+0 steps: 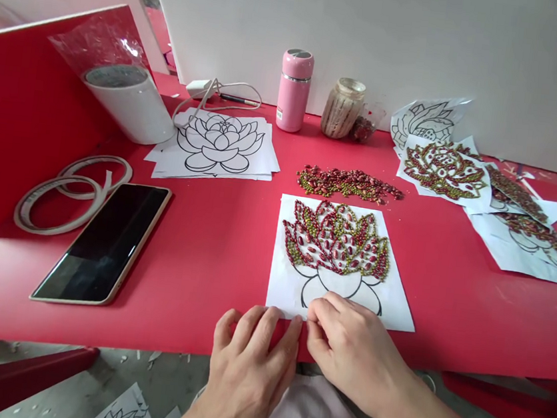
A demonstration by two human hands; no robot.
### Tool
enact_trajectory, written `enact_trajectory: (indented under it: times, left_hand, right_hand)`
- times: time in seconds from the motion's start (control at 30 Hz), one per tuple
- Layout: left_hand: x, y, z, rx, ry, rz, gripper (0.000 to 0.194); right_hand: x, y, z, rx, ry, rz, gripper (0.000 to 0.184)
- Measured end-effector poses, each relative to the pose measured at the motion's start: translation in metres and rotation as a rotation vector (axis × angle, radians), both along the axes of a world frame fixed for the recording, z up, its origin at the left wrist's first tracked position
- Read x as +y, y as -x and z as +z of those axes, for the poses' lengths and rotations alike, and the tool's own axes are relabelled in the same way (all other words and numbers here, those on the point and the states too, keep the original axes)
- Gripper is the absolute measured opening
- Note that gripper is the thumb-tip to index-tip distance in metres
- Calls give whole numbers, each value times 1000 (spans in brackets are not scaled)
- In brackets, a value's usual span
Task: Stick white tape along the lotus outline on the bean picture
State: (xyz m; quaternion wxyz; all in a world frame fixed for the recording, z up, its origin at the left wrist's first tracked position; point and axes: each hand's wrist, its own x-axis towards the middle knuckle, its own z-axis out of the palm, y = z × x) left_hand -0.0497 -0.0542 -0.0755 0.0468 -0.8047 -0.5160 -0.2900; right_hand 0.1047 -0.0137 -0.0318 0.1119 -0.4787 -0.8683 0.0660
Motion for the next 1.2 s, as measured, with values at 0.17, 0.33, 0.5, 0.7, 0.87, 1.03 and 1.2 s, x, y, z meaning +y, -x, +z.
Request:
enact_trajectory:
  times: [0.17, 0.33, 0.5, 0.7, 0.87, 1.03, 1.2]
  left_hand:
    - [0, 0, 0, 3, 5, -5, 24]
    - [0, 0, 0, -2, -1, 1, 23]
    - [0, -1, 1, 13, -3, 9, 23]
    - [1, -1, 0, 11, 20, 6, 24]
    - [0, -1, 0, 5, 12, 11, 24]
    - [-1, -1, 1, -11, 21, 6, 23]
    - [0, 4, 3, 35, 35, -62, 25]
  right_hand:
    - [1, 0, 0, -45, 0, 24, 19]
    - [2, -8, -2, -47, 17, 22, 19]
    - [3, -16, -2, 51, 93, -19, 19]
    - [2, -13, 3, 163, 197, -28, 13]
    - [2, -8, 1, 153, 241, -73, 12]
    - [1, -11, 1, 228, 304, -75, 11]
    - [-8, -25, -8, 511, 193, -27, 10]
